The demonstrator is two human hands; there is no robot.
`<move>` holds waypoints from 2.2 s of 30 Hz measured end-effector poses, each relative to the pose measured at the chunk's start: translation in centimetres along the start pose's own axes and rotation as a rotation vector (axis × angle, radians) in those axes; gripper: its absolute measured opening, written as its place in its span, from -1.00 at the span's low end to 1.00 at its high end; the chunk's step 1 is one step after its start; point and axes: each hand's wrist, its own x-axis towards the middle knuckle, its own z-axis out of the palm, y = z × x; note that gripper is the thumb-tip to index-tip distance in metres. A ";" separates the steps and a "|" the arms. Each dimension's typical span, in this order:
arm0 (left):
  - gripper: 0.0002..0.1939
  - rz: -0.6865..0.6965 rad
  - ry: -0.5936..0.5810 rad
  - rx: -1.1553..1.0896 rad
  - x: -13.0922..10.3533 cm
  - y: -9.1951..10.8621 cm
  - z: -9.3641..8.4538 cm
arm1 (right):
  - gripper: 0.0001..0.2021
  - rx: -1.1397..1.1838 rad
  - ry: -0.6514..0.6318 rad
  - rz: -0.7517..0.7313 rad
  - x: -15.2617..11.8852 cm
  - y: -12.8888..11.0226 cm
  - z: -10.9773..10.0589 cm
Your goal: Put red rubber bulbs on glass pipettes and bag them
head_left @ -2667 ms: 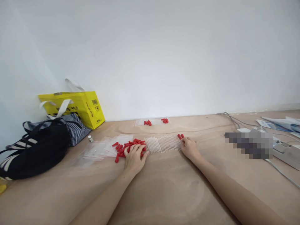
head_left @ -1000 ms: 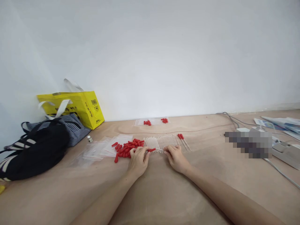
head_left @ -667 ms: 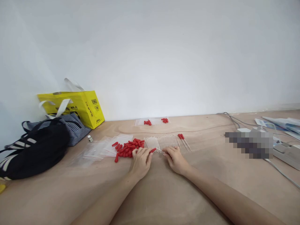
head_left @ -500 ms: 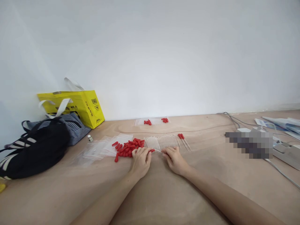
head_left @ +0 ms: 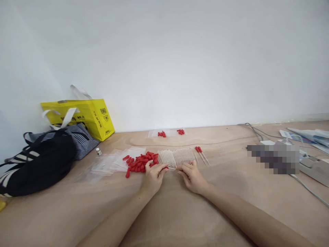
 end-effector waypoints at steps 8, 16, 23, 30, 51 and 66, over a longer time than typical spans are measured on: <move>-0.81 0.066 0.002 -0.103 -0.2 -0.1 0.4 | -0.78 -0.044 -0.003 -0.051 0.0 0.3 -0.2; -0.77 0.128 -0.063 -0.109 -0.4 -0.2 0.7 | -0.77 -0.067 -0.034 -0.073 0.1 0.2 -0.3; -0.76 0.136 -0.125 -0.043 0.1 0.0 0.2 | -0.79 -0.068 -0.017 -0.078 0.5 0.7 -0.5; -0.85 0.221 -0.074 0.043 0.1 0.0 -0.4 | -0.82 -0.141 -0.009 -0.109 0.4 0.9 -0.7; -0.75 -0.171 -0.004 0.485 0.6 -2.1 -1.5 | -0.77 -0.566 -0.043 0.839 1.9 6.1 -2.2; -0.84 -0.147 -0.099 0.607 0.2 -0.8 -2.6 | -0.71 -0.561 -0.149 0.946 3.4 6.2 -2.0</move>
